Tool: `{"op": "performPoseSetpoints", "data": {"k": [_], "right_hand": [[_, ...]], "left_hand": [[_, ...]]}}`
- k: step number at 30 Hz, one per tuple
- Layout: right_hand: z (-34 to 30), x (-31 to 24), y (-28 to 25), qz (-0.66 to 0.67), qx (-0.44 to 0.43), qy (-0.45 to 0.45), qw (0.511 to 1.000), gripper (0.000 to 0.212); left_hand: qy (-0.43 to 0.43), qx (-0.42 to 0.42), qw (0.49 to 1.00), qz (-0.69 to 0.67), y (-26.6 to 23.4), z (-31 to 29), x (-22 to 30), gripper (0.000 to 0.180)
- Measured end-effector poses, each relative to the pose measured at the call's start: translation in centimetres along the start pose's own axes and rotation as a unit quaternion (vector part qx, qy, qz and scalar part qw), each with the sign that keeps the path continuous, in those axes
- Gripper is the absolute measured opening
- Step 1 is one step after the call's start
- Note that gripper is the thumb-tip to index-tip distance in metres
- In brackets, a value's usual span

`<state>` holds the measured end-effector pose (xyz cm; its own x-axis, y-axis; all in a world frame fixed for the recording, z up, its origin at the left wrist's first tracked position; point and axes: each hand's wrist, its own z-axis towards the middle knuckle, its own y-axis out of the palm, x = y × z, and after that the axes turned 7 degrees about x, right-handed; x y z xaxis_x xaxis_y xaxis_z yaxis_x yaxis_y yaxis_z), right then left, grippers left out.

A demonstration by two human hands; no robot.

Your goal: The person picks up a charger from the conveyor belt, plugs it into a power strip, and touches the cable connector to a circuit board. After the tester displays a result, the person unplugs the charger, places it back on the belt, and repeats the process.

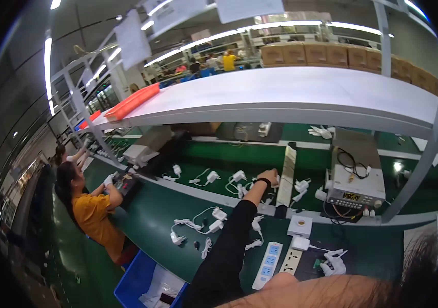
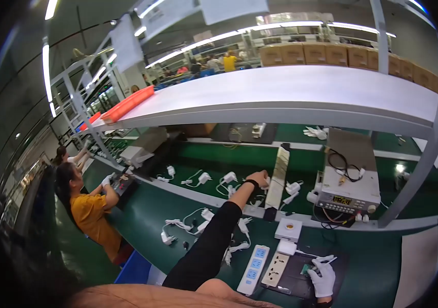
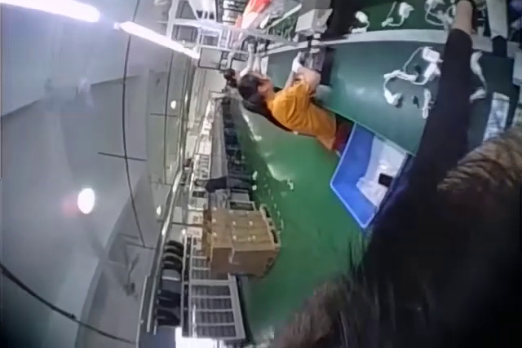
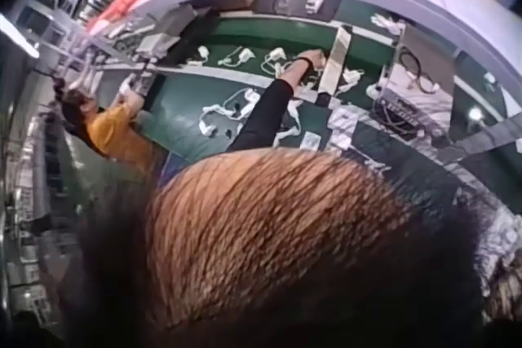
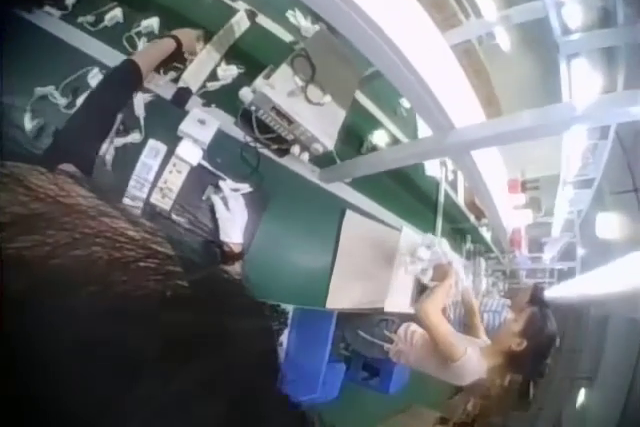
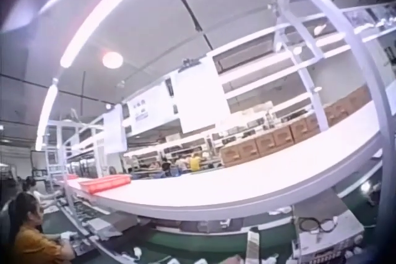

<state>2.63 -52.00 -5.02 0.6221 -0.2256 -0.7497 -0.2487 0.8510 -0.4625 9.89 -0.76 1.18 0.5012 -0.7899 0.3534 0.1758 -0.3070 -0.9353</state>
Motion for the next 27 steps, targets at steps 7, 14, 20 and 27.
{"op": "performPoseSetpoints", "data": {"k": [7,14,20,27], "right_hand": [[1.0,0.4,0.2,-0.032,0.018,-0.036,0.999,0.037],[0.5,0.8,0.6,-0.02,0.02,0.024,0.999,0.036],[0.4,1.1,1.5,-0.004,0.048,-0.019,0.999,0.036],[0.0,0.2,1.2,0.015,0.042,0.038,0.998,0.039]], "left_hand": [[0.04,0.141,0.975,-0.165,-0.9,-5.6,-2.8,0.03],[0.008,0.075,0.869,-0.49,-3.6,-12.2,-1.2,0.026],[0.09,-0.003,0.888,-0.45,-4.6,-19.1,-3.4,0.061],[0.157,-0.04,0.913,-0.373,-1.5,-25.2,-5.4,0.056]]}}
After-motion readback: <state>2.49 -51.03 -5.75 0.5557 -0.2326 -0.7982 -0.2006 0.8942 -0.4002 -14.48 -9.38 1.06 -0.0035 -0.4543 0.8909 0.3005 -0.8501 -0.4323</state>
